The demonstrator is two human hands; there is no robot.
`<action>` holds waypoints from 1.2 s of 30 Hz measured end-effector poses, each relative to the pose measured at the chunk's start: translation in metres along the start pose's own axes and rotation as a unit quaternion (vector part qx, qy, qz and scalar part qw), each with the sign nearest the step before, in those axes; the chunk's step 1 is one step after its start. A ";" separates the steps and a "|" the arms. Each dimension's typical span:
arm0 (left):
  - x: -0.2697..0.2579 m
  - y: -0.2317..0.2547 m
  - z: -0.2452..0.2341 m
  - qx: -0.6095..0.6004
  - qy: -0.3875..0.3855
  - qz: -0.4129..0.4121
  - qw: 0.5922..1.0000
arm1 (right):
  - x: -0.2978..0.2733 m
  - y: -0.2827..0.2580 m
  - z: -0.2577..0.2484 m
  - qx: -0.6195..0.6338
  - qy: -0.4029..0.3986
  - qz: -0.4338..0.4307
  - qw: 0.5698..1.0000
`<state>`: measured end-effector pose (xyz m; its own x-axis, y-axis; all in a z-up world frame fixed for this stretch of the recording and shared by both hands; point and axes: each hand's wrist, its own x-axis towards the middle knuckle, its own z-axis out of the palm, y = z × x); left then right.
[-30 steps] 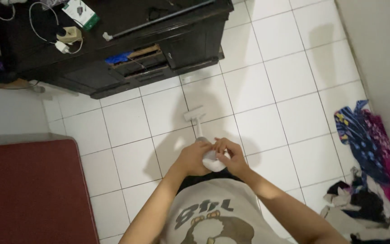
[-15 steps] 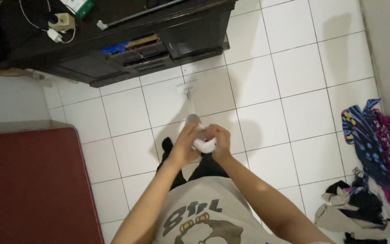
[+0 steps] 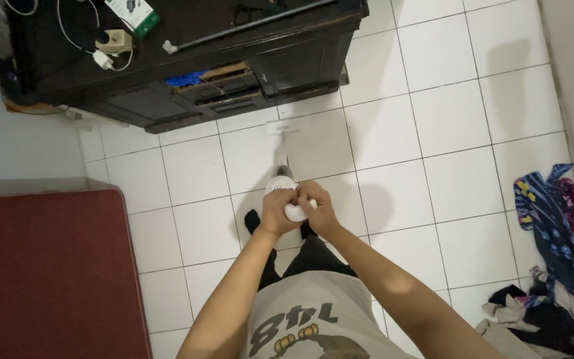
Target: Wiping the tiled floor using a flat floor mop with a disposable cloth.
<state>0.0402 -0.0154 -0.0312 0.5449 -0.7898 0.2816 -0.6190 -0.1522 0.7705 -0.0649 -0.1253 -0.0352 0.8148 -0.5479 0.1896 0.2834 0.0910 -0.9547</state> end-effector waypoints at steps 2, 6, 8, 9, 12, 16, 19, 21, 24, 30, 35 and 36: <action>-0.007 0.007 -0.003 -0.003 -0.012 0.003 1.000 | -0.007 -0.002 -0.002 -0.043 -0.002 -0.017 0.999; -0.021 0.030 -0.015 -0.010 -0.065 0.008 0.998 | -0.031 -0.016 -0.008 -0.101 -0.054 -0.058 0.992; -0.027 0.036 -0.019 -0.017 -0.075 0.000 0.997 | -0.041 -0.007 -0.011 -0.116 -0.070 -0.055 0.989; -0.031 0.039 -0.021 -0.023 -0.086 -0.009 0.996 | -0.045 -0.002 -0.011 -0.130 -0.086 -0.050 0.987; -0.028 0.021 -0.013 -0.023 -0.045 0.023 0.998 | -0.038 0.008 -0.011 -0.085 -0.101 0.005 0.991; -0.006 -0.007 -0.005 -0.004 -0.043 0.013 0.999 | -0.003 0.026 -0.004 -0.116 -0.068 -0.012 0.991; 0.005 -0.004 -0.011 -0.009 -0.016 0.004 1.000 | 0.009 0.022 0.001 -0.156 -0.042 0.012 0.987; 0.013 0.008 -0.019 -0.030 -0.044 -0.015 0.998 | 0.018 0.002 0.003 -0.194 -0.035 0.006 0.980; 0.009 0.034 -0.038 -0.064 -0.094 -0.035 0.993 | 0.000 -0.001 0.001 -0.175 -0.069 0.039 0.981; -0.005 0.018 -0.040 -0.060 -0.071 -0.033 0.995 | -0.003 0.004 0.017 -0.155 -0.075 0.008 0.985; 0.008 -0.005 -0.043 -0.043 -0.054 -0.023 0.997 | 0.017 0.030 0.025 -0.091 -0.042 0.059 0.993; 0.014 -0.006 -0.043 -0.053 -0.051 -0.025 0.997 | 0.021 0.032 0.023 -0.089 -0.042 0.069 0.993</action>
<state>0.0755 0.0001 -0.0070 0.5099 -0.8401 0.1849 -0.5257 -0.1342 0.8400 -0.0267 -0.1148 -0.0565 0.8806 -0.4692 0.0658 0.0790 0.0085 -0.9968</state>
